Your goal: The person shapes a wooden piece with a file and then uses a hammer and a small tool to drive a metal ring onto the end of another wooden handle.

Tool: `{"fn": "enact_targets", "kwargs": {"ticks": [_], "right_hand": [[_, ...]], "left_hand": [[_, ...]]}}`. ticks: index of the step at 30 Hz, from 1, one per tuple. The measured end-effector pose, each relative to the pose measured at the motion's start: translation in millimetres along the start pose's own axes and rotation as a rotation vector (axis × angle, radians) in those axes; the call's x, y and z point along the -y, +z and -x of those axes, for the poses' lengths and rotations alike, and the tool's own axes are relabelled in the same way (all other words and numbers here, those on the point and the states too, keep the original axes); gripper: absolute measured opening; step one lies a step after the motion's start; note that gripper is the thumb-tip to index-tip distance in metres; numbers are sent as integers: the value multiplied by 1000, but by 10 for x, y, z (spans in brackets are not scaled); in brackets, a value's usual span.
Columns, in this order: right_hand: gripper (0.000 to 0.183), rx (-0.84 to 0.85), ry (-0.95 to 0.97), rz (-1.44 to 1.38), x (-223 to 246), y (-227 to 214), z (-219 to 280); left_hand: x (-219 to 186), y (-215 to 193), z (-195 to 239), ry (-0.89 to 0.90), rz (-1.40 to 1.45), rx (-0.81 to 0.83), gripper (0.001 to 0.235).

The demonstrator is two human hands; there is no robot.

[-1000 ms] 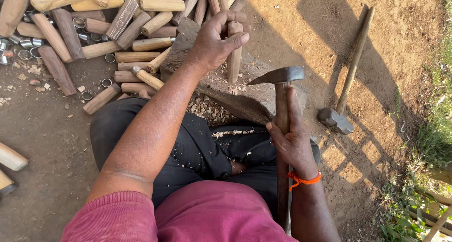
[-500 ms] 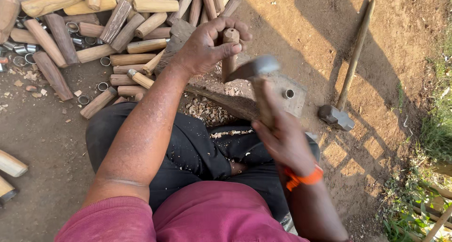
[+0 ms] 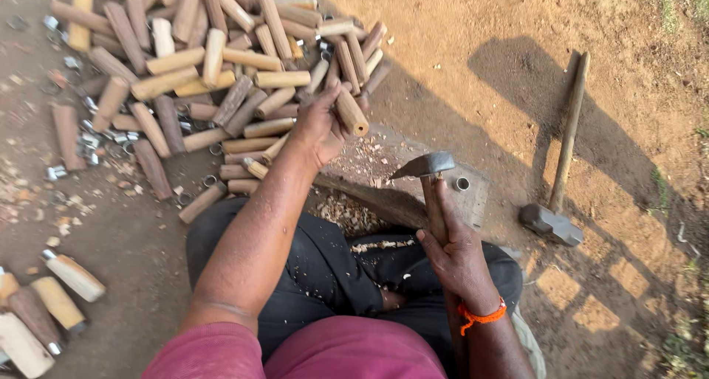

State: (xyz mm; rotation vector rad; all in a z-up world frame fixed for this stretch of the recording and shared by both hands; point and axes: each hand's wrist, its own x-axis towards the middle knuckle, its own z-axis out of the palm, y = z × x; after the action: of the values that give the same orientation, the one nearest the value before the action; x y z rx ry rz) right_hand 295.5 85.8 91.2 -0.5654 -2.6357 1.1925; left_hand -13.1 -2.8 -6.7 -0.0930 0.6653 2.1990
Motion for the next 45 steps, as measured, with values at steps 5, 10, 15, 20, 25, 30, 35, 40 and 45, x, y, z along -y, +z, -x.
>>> {"fn": "enact_targets", "kwargs": {"ticks": [5, 10, 15, 20, 25, 30, 35, 40, 45], "right_hand": [[83, 186, 232, -516, -282, -76, 11], [69, 375, 218, -1450, -307, -181, 227], [71, 73, 179, -944, -240, -649, 796], [89, -73, 325, -562, -456, -894, 1246], [104, -114, 659, -487, -810, -605, 1429], [102, -153, 626, -573, -969, -543, 1517], [105, -109, 660, -517, -929, -608, 1445], [105, -100, 657, -357, -764, -651, 1420], [104, -220, 462, -175, -414, -1211, 1426]], "left_hand": [[-118, 130, 148, 65, -17, -59, 52], [-174, 206, 334, 465, -833, 119, 59], [49, 325, 502, 274, -1450, 84, 46], [696, 846, 413, 269, -979, 504, 52], [1381, 1180, 332, 212, -1357, 559, 51], [1563, 1161, 284, 245, -1432, 537, 46], [1534, 1148, 281, 313, -1566, 495, 50], [1569, 1266, 337, 204, -1651, 468, 48], [1584, 1291, 353, 428, -1747, 608, 47]]}}
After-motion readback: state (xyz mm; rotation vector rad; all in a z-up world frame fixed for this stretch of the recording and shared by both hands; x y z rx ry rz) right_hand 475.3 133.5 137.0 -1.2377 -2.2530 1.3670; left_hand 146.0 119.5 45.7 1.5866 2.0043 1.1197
